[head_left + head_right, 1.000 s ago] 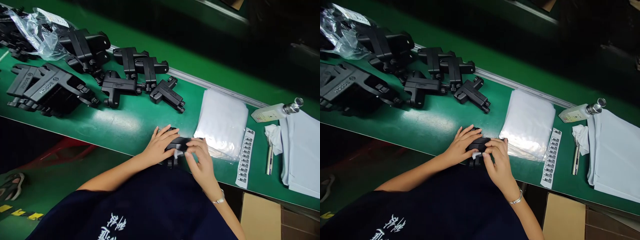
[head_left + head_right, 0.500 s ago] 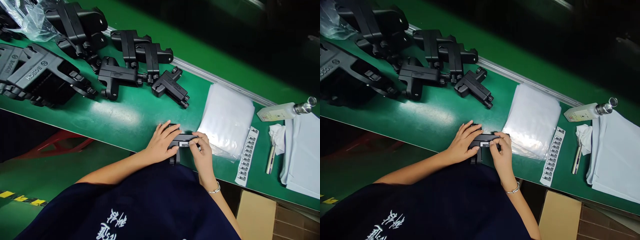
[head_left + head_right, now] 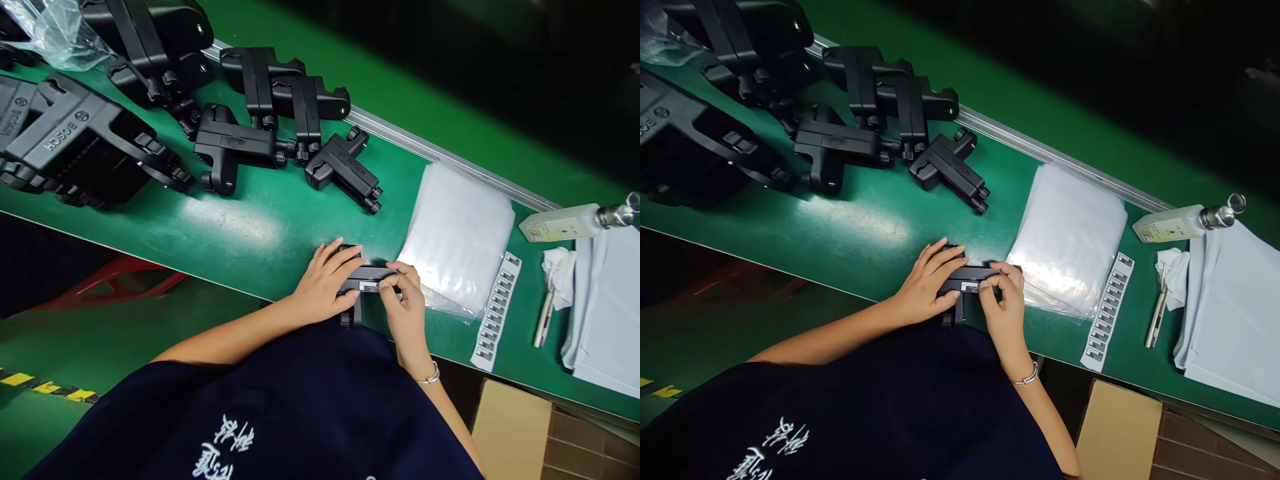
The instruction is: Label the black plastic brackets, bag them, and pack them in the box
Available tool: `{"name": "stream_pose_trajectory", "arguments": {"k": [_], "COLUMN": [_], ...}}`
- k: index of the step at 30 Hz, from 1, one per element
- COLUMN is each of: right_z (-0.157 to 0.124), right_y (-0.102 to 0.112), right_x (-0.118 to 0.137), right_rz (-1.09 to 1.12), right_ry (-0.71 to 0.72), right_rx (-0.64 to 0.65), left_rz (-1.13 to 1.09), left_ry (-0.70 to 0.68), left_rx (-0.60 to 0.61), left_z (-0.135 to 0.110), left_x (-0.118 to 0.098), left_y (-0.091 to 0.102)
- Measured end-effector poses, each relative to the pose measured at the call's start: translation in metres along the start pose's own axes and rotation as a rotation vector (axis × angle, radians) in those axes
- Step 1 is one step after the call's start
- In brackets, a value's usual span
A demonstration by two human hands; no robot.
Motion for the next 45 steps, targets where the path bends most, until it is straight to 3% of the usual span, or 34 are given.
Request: {"name": "stream_pose_trajectory", "arguments": {"k": [10,21,23,27,30,45], "right_z": [0.000,0.000,-0.001,-0.001,0.000,0.000], "right_y": [0.000,0.000,0.000,0.000,0.000,0.001], "right_x": [0.000,0.002,0.003,0.005,0.004,-0.002], "right_rz": [-0.004,-0.072,-0.094,-0.113,-0.095,0.094], "right_ry": [-0.004,0.044,0.050,0.080,0.080,0.012], "right_rx": [0.001,-0.005,-0.010,-0.006,-0.003,0.041], "left_rz": [0.009,0.070,0.117,0.247,0.288,0.237], "left_ry": [-0.005,-0.083,-0.152,-0.448,-0.524,-0.540], "left_rx": [-0.011,-0.120,-0.211,-0.339,-0.294,-0.269], "left_z": [-0.001,-0.003,-0.008,-0.024,-0.027,-0.028], "left_x": [0.000,-0.002,-0.007,-0.024,-0.025,-0.014], "left_y": [0.000,0.002,0.009,0.020,0.019,0.017]}}
Point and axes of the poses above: each hand's wrist, its own z-axis towards the middle knuckle, its own y-axis out of the back of the hand, x = y × z, the point moved 7 cm from there along z, towards the middle knuckle, and after that the axes turned 9 degrees about x, right-handed, at the moved point
